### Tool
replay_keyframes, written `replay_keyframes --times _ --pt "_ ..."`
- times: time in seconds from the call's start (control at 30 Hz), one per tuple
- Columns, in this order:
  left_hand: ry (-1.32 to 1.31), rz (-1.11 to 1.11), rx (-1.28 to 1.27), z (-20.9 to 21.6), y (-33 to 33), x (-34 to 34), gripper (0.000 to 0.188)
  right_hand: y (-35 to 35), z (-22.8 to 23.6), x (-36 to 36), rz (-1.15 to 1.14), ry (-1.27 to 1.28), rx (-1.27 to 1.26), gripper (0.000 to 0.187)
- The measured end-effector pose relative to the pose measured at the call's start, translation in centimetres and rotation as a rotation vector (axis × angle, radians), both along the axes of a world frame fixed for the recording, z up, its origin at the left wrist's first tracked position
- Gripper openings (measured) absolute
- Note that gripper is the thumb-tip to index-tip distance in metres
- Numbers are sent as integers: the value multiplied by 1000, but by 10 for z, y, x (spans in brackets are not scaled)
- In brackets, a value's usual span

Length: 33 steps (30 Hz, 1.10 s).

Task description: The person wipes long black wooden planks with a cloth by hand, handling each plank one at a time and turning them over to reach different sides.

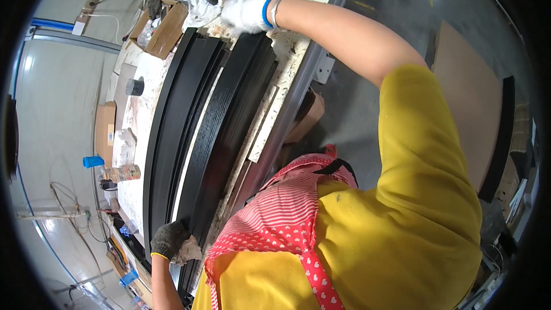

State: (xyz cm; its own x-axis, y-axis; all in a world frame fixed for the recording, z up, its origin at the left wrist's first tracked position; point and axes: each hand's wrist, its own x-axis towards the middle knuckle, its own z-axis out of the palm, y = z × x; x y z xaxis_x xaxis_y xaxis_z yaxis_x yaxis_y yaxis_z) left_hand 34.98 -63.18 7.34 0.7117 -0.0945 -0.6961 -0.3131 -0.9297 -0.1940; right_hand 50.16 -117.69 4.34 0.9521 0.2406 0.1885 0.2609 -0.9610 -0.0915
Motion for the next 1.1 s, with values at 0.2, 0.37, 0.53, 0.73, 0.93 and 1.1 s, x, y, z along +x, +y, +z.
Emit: replay_keyframes --times 0.2,0.37,0.53,0.73,0.93,1.1 --pt "-431 145 -104 -2 -4 -44 54 -33 -15 6 -185 -9 396 32" --pt "-410 199 -149 -16 -5 -37 75 -21 -55 14 -238 -98 843 39" --pt "-276 195 -186 -7 0 -18 70 -18 -71 28 -328 66 1400 39" --pt "-292 199 -250 -4 17 -17 67 -10 -63 35 -259 -18 1245 35" --pt "-470 244 -212 2 0 -24 53 -17 -83 59 -114 -512 440 35" --pt "-649 79 -157 -8 7 -45 34 1 -58 39 -71 -81 1741 17"
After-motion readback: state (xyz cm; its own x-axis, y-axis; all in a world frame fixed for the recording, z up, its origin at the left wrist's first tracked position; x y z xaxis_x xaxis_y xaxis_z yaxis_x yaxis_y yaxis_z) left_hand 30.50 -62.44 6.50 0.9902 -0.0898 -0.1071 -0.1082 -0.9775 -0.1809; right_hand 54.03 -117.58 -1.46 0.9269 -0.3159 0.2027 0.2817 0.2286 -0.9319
